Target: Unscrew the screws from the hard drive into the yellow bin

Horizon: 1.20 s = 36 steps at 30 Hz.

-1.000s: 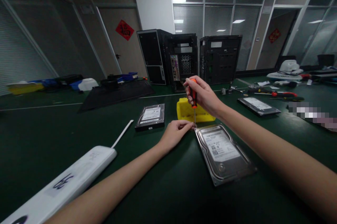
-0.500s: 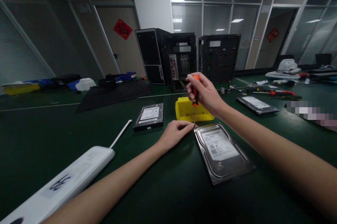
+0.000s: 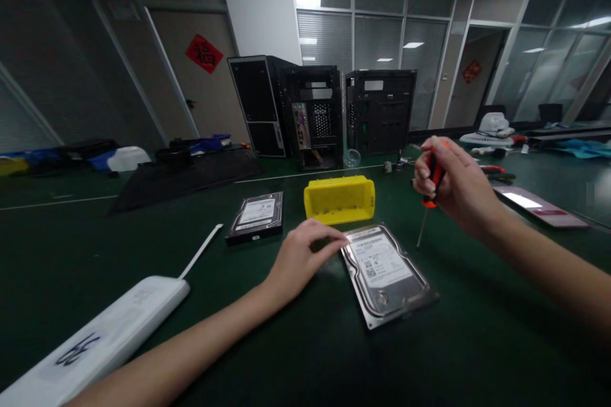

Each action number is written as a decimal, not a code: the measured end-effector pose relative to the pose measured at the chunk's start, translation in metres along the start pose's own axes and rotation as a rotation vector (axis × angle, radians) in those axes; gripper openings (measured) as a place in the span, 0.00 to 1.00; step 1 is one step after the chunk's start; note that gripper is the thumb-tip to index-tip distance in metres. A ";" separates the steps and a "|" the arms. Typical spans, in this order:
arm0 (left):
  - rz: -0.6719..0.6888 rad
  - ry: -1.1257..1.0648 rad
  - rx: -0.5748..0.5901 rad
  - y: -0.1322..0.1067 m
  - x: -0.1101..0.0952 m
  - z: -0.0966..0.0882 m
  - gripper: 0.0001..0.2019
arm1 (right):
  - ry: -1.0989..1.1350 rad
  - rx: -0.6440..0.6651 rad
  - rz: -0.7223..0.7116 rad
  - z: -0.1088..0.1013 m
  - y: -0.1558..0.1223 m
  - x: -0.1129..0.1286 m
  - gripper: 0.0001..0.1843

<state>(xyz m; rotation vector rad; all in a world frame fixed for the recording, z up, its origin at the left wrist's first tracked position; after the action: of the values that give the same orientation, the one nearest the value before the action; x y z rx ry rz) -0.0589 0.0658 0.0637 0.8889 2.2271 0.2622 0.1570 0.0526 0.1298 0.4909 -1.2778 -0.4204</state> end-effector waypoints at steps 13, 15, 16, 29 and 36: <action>0.091 -0.037 0.129 -0.054 -0.051 0.026 0.05 | -0.935 0.749 0.025 0.028 -0.069 -0.008 0.30; 0.075 -0.013 0.100 -0.054 -0.049 0.023 0.05 | -1.100 0.950 0.053 0.039 -0.087 -0.021 0.35; 0.075 -0.002 0.093 -0.054 -0.049 0.022 0.05 | -1.164 0.967 0.057 0.041 -0.090 -0.026 0.35; -0.113 -0.041 0.019 -0.029 -0.008 0.012 0.08 | -1.370 0.860 -0.088 0.041 -0.067 -0.062 0.37; 0.020 -0.038 -0.012 0.017 -0.025 0.034 0.08 | -1.169 0.648 0.001 0.009 -0.048 -0.052 0.32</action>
<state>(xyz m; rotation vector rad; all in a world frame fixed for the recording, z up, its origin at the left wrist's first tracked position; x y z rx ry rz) -0.0142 0.0597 0.0596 0.9033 2.1801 0.2656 0.1341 0.0411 0.0634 0.8317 -2.5806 -0.2699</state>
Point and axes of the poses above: each hand's wrist, its own y-axis towards the middle knuckle, its own z-axis out of the palm, x = y × z, the point moved 7 cm from there along y, towards the middle knuckle, and after that the axes turned 1 degree about -z, right-handed, at the moved point
